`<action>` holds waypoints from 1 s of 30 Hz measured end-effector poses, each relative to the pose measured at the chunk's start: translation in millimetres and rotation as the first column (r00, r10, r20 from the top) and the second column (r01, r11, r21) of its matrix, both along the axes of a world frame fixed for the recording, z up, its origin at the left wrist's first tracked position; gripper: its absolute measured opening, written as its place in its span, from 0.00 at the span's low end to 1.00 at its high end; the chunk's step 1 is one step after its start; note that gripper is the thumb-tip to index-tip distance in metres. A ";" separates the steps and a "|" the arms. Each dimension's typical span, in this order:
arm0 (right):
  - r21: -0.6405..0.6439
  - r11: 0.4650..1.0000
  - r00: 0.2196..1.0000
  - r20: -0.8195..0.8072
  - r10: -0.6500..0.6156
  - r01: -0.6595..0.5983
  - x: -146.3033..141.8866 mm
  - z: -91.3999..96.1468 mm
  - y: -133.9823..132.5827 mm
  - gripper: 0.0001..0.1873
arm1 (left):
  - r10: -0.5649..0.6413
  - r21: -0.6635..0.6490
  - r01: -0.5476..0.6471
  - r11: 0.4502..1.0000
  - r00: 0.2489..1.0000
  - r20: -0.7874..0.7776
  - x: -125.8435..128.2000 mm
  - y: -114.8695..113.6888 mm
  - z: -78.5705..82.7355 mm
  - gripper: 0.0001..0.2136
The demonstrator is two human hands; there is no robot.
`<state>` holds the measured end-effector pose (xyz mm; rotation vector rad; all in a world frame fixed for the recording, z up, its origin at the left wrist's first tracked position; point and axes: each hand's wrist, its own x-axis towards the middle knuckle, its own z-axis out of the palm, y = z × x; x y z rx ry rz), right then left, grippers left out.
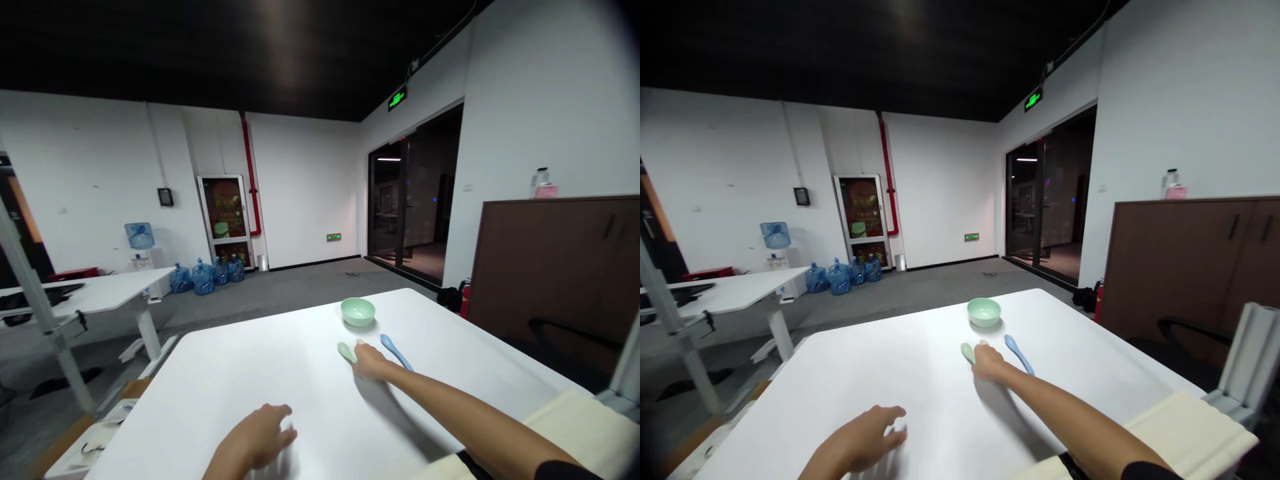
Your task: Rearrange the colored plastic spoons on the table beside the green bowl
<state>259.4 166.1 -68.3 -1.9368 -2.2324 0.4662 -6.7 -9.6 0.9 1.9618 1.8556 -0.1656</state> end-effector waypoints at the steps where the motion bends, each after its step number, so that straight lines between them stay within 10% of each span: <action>1: 0.006 1.000 1.000 0.013 0.018 -0.018 0.8 3.3 -0.1 0.12 | -0.001 -0.002 0.001 1.000 1.000 -0.002 0.0 0.4 -0.4 0.25; 12: 0.161 0.986 0.998 0.037 -0.047 0.041 80.2 40.7 15.4 0.15 | -0.008 -0.002 0.008 1.000 1.000 -0.004 2.3 3.0 -0.9 0.26; 30: 0.072 0.950 0.938 0.155 -0.311 0.304 176.5 -5.4 42.4 0.16 | 0.017 0.028 -0.019 0.999 0.999 0.038 -9.7 10.6 -21.3 0.26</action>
